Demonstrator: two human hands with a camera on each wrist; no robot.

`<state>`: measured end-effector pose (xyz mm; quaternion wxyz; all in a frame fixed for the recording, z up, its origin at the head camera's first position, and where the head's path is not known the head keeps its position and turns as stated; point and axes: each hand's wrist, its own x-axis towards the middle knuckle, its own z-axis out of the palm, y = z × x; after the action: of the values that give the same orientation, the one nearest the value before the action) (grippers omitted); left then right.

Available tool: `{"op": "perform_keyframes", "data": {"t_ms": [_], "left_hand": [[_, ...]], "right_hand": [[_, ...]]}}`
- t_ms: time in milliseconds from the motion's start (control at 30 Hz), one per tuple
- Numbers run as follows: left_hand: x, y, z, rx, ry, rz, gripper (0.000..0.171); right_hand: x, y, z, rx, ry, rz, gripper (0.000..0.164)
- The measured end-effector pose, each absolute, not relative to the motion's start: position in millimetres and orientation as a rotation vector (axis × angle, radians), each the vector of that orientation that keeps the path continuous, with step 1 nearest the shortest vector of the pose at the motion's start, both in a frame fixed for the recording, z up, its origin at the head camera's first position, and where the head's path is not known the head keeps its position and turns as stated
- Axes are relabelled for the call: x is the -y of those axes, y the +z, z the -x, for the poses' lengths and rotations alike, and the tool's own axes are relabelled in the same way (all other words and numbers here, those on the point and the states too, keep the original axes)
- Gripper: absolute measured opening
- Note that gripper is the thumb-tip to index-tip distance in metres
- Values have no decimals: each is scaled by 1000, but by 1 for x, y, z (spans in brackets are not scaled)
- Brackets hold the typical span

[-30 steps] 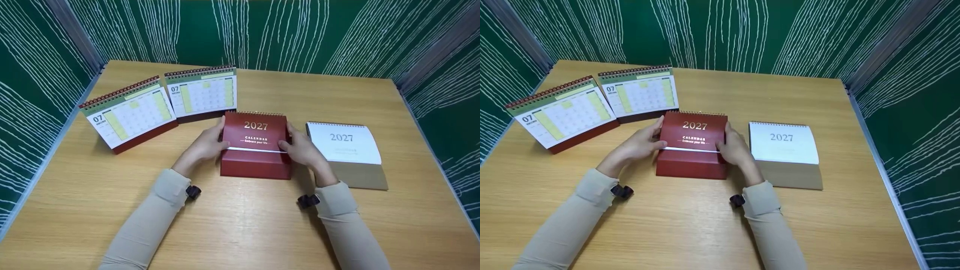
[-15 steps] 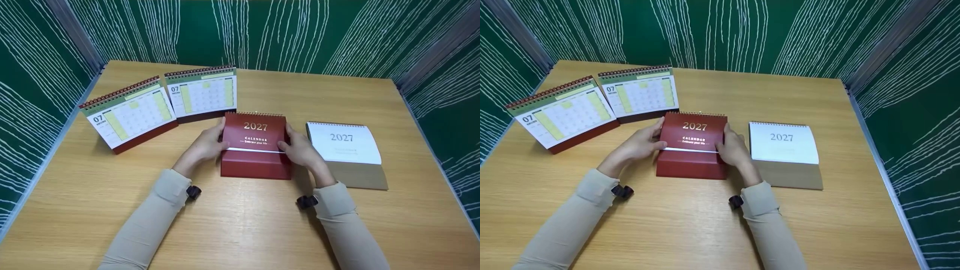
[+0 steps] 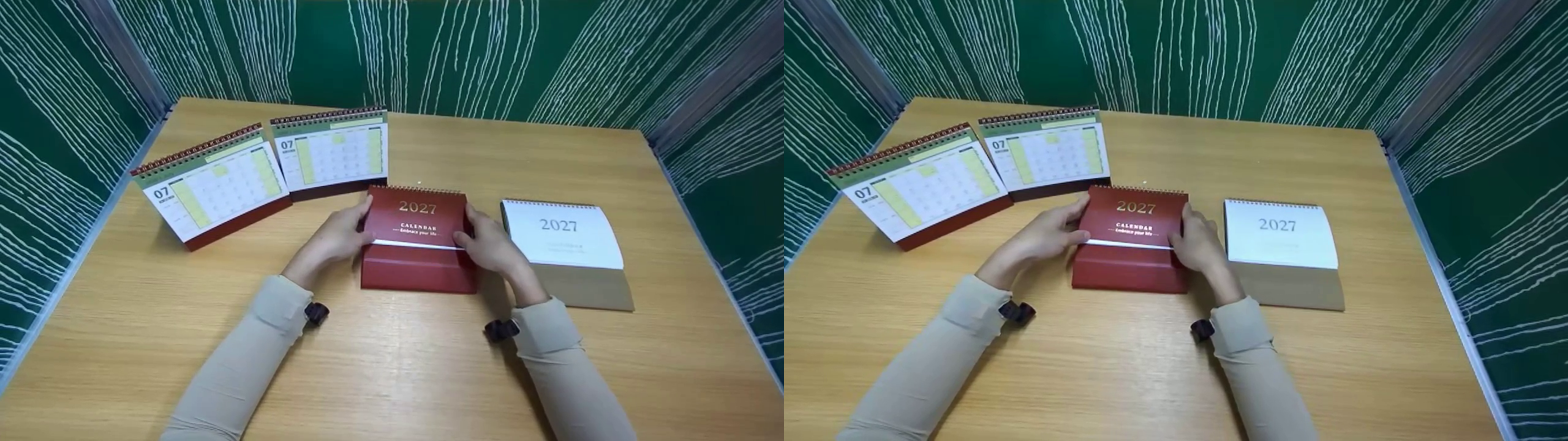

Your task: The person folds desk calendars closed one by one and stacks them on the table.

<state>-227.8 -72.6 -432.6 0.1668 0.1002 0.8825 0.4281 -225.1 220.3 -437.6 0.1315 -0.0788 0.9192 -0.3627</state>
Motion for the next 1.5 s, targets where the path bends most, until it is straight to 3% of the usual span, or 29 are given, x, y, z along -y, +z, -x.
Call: {"op": "perform_keyframes", "data": {"t_ms": [200, 900, 1500], "left_hand": [[73, -430, 226, -2510, 1173, -298, 71], [73, -420, 224, -2698, 1079, -296, 69], [43, -419, 250, -2855, 610, -464, 74]], "right_hand": [[-221, -438, 224, -2655, -1070, 231, 71], [-228, -420, 224, -2661, -1178, 214, 76], [-197, -409, 247, -2920, -654, 371, 70]]}}
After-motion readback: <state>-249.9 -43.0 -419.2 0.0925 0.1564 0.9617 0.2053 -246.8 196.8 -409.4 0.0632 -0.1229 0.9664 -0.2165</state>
